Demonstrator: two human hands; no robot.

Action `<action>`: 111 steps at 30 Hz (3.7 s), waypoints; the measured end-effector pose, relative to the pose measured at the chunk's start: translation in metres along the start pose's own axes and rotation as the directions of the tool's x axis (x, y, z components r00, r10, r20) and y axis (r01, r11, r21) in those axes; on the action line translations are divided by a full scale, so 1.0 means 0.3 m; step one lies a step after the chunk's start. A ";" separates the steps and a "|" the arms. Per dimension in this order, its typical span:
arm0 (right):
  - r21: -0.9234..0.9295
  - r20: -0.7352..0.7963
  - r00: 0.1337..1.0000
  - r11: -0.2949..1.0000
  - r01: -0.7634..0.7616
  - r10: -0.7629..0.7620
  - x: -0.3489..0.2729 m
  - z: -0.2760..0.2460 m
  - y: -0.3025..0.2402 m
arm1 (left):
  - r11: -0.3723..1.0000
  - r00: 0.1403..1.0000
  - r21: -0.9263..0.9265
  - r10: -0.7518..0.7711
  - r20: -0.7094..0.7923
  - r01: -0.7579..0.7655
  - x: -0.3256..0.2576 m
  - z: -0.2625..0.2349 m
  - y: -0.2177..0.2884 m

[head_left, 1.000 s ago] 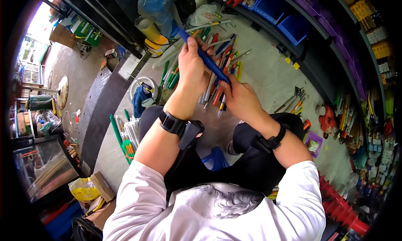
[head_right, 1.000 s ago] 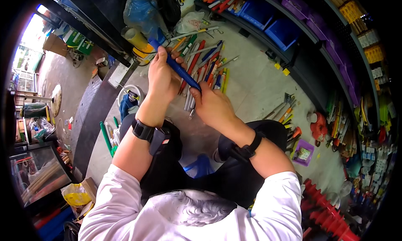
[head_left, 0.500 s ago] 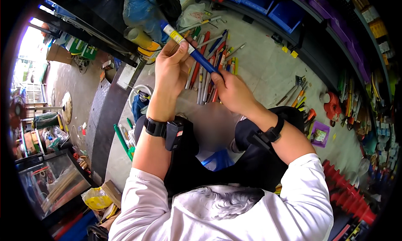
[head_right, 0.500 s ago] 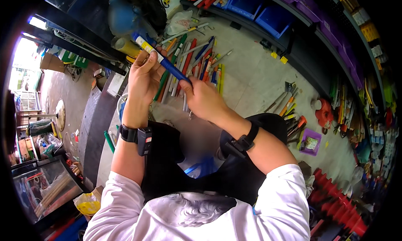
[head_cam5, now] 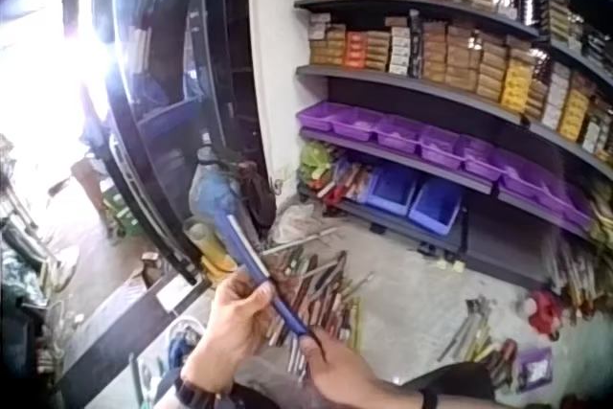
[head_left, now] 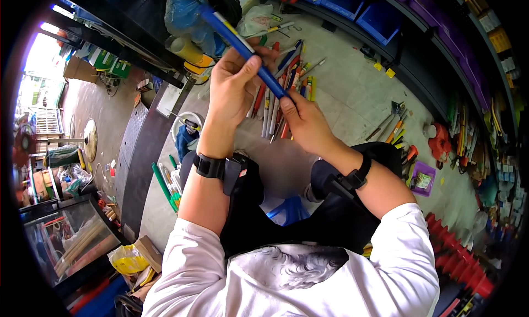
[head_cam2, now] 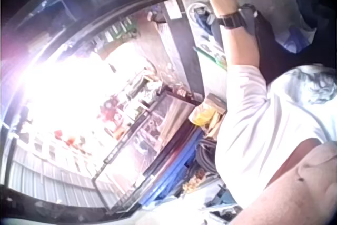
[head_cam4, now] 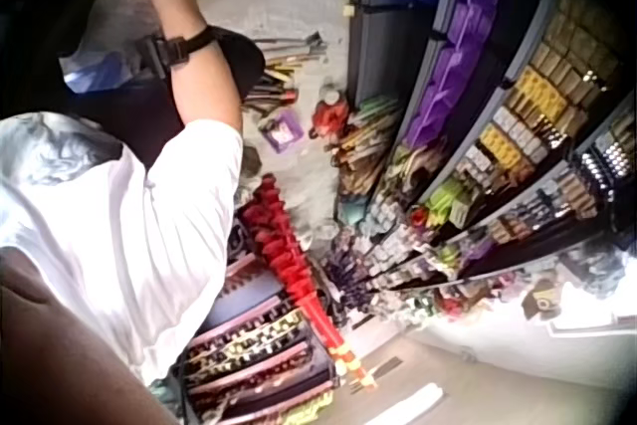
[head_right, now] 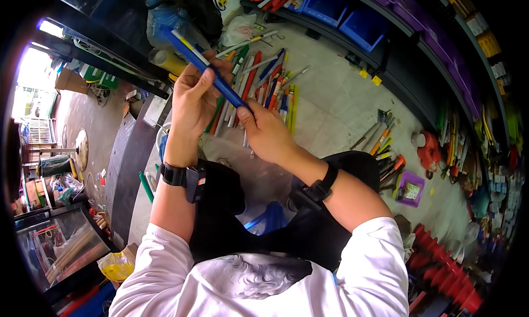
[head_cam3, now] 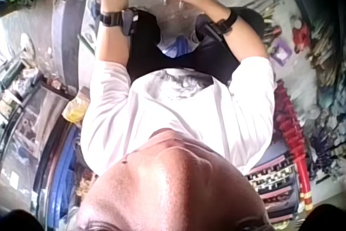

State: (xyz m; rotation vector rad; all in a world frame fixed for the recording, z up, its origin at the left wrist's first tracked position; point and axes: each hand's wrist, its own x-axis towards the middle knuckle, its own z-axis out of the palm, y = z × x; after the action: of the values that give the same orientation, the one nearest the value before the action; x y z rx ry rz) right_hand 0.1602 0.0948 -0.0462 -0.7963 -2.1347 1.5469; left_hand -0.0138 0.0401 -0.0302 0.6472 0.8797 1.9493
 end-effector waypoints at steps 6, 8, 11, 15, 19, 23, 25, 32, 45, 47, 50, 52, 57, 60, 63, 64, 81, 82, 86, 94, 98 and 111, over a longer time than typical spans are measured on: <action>-0.166 -0.008 0.999 0.985 -0.038 0.037 -0.006 0.024 0.064 | 0.991 0.894 0.017 0.130 -0.430 -0.136 0.034 -0.068 -0.001; -0.070 0.035 0.997 0.995 -0.065 0.067 -0.015 0.048 0.089 | 0.968 0.882 -0.037 0.211 -0.420 -0.249 0.042 -0.105 0.020; 0.104 0.123 0.990 0.992 -0.078 0.065 -0.024 0.072 0.113 | 0.922 0.815 -0.103 0.274 -0.511 -0.374 0.046 -0.127 0.061; 0.262 0.177 0.982 0.965 0.015 -0.063 -0.027 0.082 0.105 | 0.929 0.982 -0.326 0.140 -0.126 -0.174 0.007 -0.133 0.058; 0.308 0.040 0.970 0.926 0.218 -0.242 -0.004 0.108 0.128 | 0.973 0.982 -0.220 0.105 0.156 -0.069 -0.057 -0.010 0.049; 0.264 0.034 0.975 0.943 0.204 -0.221 0.012 0.105 0.095 | 0.979 0.954 -0.193 0.113 0.276 -0.060 -0.099 -0.002 0.032; 0.158 0.007 0.974 0.962 0.224 -0.228 0.012 0.104 0.095 | 0.987 0.945 -0.142 0.116 0.305 -0.075 -0.109 0.011 0.044; 0.134 0.031 0.957 0.950 0.281 -0.287 -0.002 0.095 0.100 | 0.973 0.877 0.082 0.154 0.454 -0.214 -0.156 0.031 0.086; 0.056 0.009 0.902 0.900 0.431 -0.432 0.012 0.096 0.086 | 0.964 0.860 0.071 0.195 0.472 -0.258 -0.167 0.039 0.094; 0.061 0.022 0.906 0.905 0.421 -0.423 0.009 0.091 0.086 | 0.966 0.862 0.059 0.197 0.466 -0.253 -0.165 0.042 0.090; 0.050 0.011 0.906 0.905 0.422 -0.423 0.010 0.092 0.095 | 0.966 0.862 0.070 0.188 0.471 -0.249 -0.162 0.043 0.088; 0.040 0.000 0.913 0.912 0.408 -0.408 0.007 0.093 0.094 | 0.964 0.857 0.099 0.168 0.487 -0.245 -0.162 0.030 0.089; 0.213 0.091 0.972 0.958 0.194 -0.217 0.001 0.108 0.128 | 0.992 0.987 0.017 0.121 0.105 -0.124 -0.143 0.014 0.080; 0.288 0.143 0.984 0.956 0.057 -0.102 0.009 0.129 0.129 | 0.980 0.994 -0.171 0.089 -0.063 -0.099 -0.111 -0.022 0.094; 0.228 0.172 0.985 0.973 -0.039 -0.001 0.006 0.126 0.130 | 0.971 0.991 -0.232 0.034 -0.130 -0.064 -0.089 -0.043 0.092; 0.198 0.174 0.985 0.979 -0.043 0.008 0.005 0.125 0.129 | 0.971 0.989 -0.236 0.015 -0.145 -0.049 -0.088 -0.040 0.093; -0.061 -0.013 0.998 0.996 0.059 -0.060 -0.021 0.110 0.077 | 0.990 0.981 0.138 0.060 -0.184 -0.035 -0.078 -0.058 0.072; -0.051 -0.053 0.993 0.993 0.102 -0.105 -0.018 0.107 0.073 | 0.981 0.983 0.193 0.057 -0.176 -0.022 -0.077 -0.048 0.066; -0.051 -0.172 0.949 0.964 0.259 -0.264 0.004 0.092 0.069 | 0.967 0.992 0.255 0.021 -0.126 0.012 -0.075 -0.012 0.033; 0.545 0.171 0.983 0.824 -0.152 0.068 0.013 0.034 0.075 | 0.986 0.995 0.137 -0.095 -0.007 0.095 -0.086 0.029 -0.016; 0.546 0.017 0.999 0.837 -0.032 0.027 -0.003 0.037 0.005 | 0.988 0.991 0.069 -0.135 -0.010 0.136 -0.085 0.039 -0.041; 0.254 0.085 0.996 0.965 -0.056 0.036 0.019 -0.018 0.041 | 0.975 0.977 0.098 -0.190 -0.099 0.199 -0.081 0.079 -0.098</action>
State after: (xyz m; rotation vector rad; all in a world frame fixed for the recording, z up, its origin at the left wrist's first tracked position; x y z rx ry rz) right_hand 0.1619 0.1054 -0.0563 -0.7097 -1.9262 1.8611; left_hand 0.0296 0.0373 -0.0410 0.5182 1.0690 1.7747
